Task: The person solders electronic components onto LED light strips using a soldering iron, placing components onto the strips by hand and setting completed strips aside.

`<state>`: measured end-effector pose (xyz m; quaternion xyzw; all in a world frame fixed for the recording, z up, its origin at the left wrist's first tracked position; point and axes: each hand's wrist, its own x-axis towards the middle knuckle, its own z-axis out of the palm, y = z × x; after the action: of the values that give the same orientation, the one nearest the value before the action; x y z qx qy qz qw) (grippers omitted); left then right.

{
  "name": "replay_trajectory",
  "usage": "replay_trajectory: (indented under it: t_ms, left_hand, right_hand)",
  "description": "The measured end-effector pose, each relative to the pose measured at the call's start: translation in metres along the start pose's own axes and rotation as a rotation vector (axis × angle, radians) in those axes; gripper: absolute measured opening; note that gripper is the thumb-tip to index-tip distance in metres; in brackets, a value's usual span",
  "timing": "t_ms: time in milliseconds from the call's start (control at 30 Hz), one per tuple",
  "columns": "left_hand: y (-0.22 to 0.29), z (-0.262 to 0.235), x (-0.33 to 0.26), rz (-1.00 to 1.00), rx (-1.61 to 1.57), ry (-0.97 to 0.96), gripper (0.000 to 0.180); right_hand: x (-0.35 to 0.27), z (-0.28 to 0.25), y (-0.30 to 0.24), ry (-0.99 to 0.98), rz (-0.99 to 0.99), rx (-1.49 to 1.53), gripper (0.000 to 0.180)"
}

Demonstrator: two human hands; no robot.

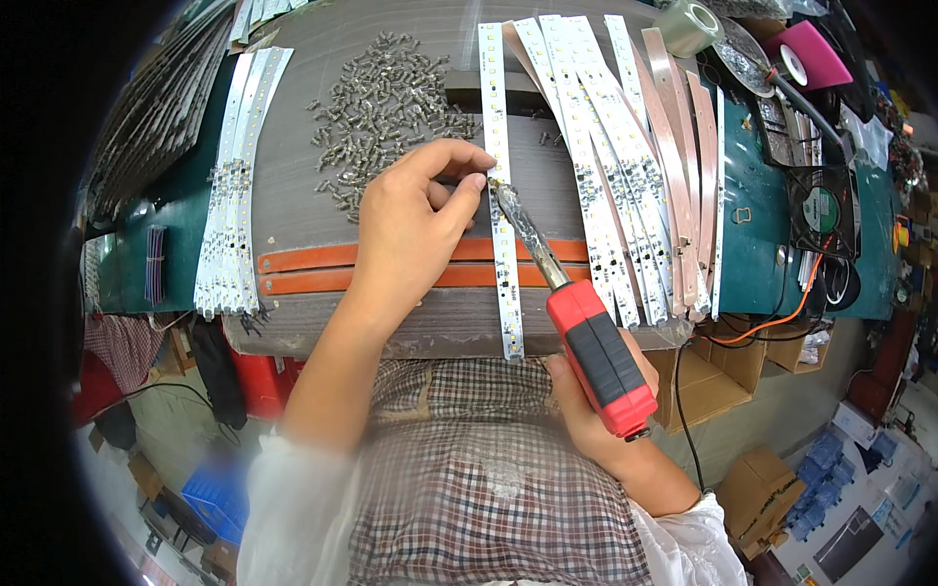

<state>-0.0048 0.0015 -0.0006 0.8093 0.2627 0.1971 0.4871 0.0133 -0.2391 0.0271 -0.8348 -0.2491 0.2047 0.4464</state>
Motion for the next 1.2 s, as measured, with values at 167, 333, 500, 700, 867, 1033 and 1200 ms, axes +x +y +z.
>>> replay_trajectory:
  t_ms: [167, 333, 500, 700, 867, 1033, 1200]
  left_hand:
    - [0.001, -0.001, 0.0, -0.008, -0.004, -0.005, 0.015]
    - [0.001, -0.002, -0.001, -0.001, -0.016, 0.001, 0.015]
    - [0.0, -0.001, 0.0, -0.001, -0.035, -0.007, 0.016]
    - [0.001, -0.002, -0.001, -0.005, -0.013, -0.007, 0.016]
    - [0.002, -0.002, -0.001, -0.001, -0.01, -0.002, 0.015]
    - [0.001, -0.001, -0.001, 0.015, -0.025, 0.018, 0.015]
    - [0.0, 0.0, -0.001, -0.002, -0.027, 0.01, 0.016]
  right_hand:
    - [-0.001, 0.0, -0.001, 0.023, -0.036, -0.011, 0.021]
    - [0.001, -0.003, -0.005, 0.003, -0.063, -0.025, 0.02]
    - [0.003, -0.003, -0.005, 0.0, -0.062, -0.039, 0.02]
    - [0.004, -0.004, -0.005, -0.027, -0.087, -0.081, 0.022]
    - [-0.001, -0.006, 0.0, 0.007, -0.123, -0.119, 0.022]
    - [-0.004, -0.008, -0.001, 0.01, -0.037, -0.115, 0.022]
    - [0.002, -0.004, -0.003, 0.006, -0.1, -0.076, 0.021]
